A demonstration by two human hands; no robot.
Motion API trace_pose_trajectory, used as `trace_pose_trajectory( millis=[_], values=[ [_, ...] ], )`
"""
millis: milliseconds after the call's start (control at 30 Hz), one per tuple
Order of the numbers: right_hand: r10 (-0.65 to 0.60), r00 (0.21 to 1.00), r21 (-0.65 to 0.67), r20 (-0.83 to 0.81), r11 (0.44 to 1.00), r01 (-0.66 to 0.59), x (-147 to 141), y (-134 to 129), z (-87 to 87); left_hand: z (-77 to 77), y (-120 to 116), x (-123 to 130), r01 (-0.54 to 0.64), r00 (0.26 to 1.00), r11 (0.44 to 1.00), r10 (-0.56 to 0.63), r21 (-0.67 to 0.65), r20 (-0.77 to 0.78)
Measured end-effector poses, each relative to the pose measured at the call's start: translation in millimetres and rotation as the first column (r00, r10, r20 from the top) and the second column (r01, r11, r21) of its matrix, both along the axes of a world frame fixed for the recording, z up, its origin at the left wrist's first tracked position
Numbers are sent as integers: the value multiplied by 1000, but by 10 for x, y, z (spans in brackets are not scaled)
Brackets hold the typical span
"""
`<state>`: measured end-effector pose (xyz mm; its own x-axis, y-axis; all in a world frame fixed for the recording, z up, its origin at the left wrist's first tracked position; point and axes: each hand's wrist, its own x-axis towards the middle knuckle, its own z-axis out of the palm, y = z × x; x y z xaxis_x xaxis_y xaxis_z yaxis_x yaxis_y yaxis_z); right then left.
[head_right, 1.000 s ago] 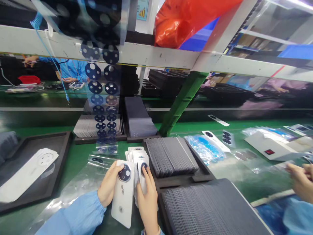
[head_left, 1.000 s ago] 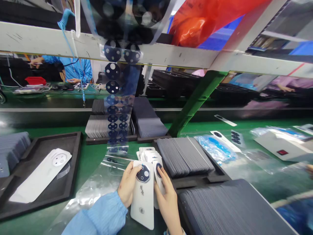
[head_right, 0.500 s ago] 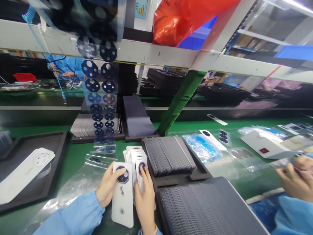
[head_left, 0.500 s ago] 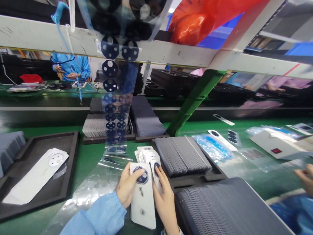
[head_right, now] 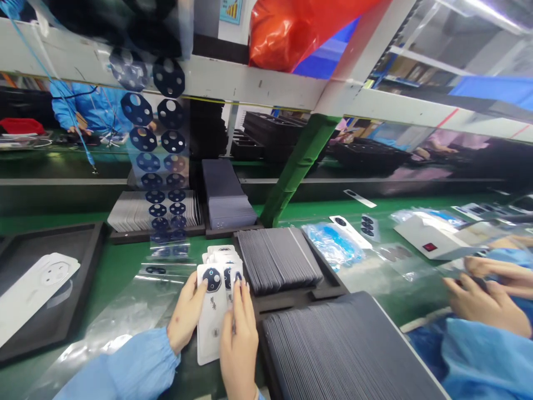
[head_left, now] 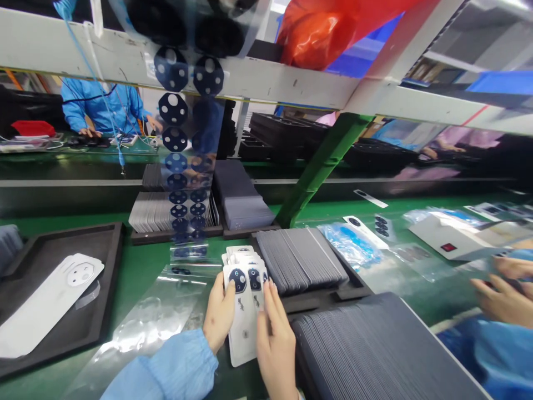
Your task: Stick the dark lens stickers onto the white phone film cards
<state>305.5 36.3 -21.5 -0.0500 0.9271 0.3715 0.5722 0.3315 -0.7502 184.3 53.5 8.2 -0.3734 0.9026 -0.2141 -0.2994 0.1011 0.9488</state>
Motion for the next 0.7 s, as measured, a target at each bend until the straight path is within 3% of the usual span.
trace_pose_trajectory(
  millis=[133, 233, 400, 467, 567, 700],
  values=[
    [91, 977, 35, 192, 994, -100, -139, -68, -128, -39, 84, 160, 48, 998, 998, -50, -45, -46],
    [99, 944, 23, 314, 993, -112, -140, -50, -212, -40, 127, 217, 17, 994, 995, -28, -98, -110],
    [87, 888, 69, 452, 989, -132, -110, 21, -316, 45, 99, 177, 49, 958, 949, -132, -311, -253],
    [43, 885, 108, 463, 989, -104, -138, 51, -349, 97, 15, 129, 83, 946, 944, -175, -320, -272],
    [-4, 901, 128, 434, 990, -57, -167, 120, -348, 199, -217, -3, 156, 957, 961, -204, -230, -206],
    [-1, 912, 153, 410, 986, -68, -130, 250, -269, 415, -613, -362, 241, 948, 948, -276, -208, -159]
  ],
)
